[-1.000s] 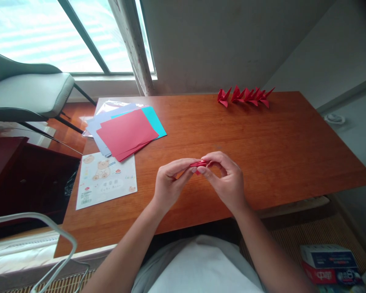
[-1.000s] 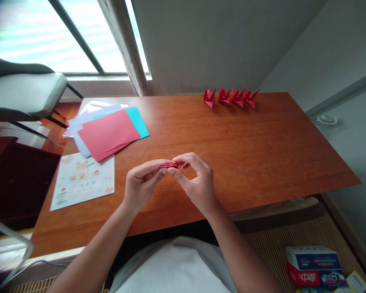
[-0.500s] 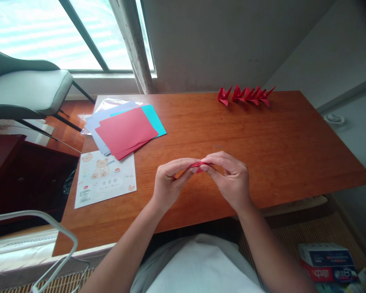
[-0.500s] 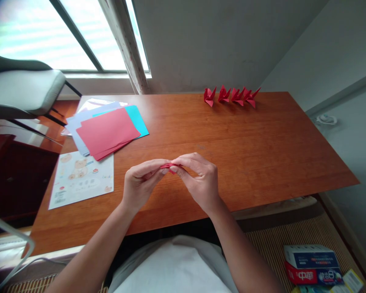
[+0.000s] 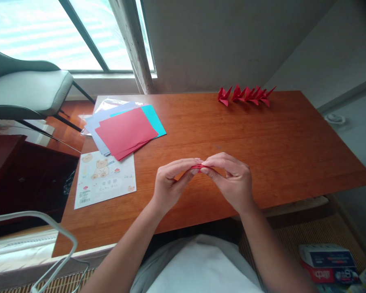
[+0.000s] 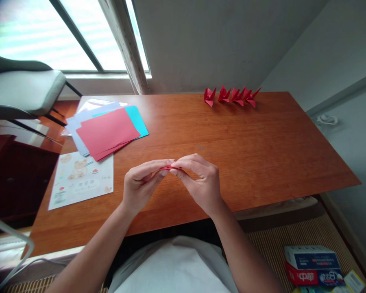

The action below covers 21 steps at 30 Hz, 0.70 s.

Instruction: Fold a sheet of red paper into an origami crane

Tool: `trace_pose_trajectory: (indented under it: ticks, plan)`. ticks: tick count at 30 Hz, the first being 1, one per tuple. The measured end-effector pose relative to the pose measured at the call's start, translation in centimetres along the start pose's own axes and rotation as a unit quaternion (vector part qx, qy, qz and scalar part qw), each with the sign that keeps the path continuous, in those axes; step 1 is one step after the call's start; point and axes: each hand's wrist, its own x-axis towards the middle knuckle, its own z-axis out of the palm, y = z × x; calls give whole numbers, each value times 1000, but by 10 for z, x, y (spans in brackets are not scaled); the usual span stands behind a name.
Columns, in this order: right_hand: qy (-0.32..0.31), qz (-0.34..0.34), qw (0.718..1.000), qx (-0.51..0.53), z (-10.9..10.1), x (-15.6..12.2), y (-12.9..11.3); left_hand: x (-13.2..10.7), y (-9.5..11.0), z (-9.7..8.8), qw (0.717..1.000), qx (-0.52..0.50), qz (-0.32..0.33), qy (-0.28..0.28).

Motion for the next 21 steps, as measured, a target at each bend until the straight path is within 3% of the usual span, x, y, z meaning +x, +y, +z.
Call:
trace_pose_trajectory:
  ticks: [16,21]
  plan:
    - [-14,-66,998,14,-7,-1,-1,1,-1,-3,998,-33,47,-12]
    - [-14,-89,996,26,-8,0,-1,2,-3,-3,995,-23,91,-11]
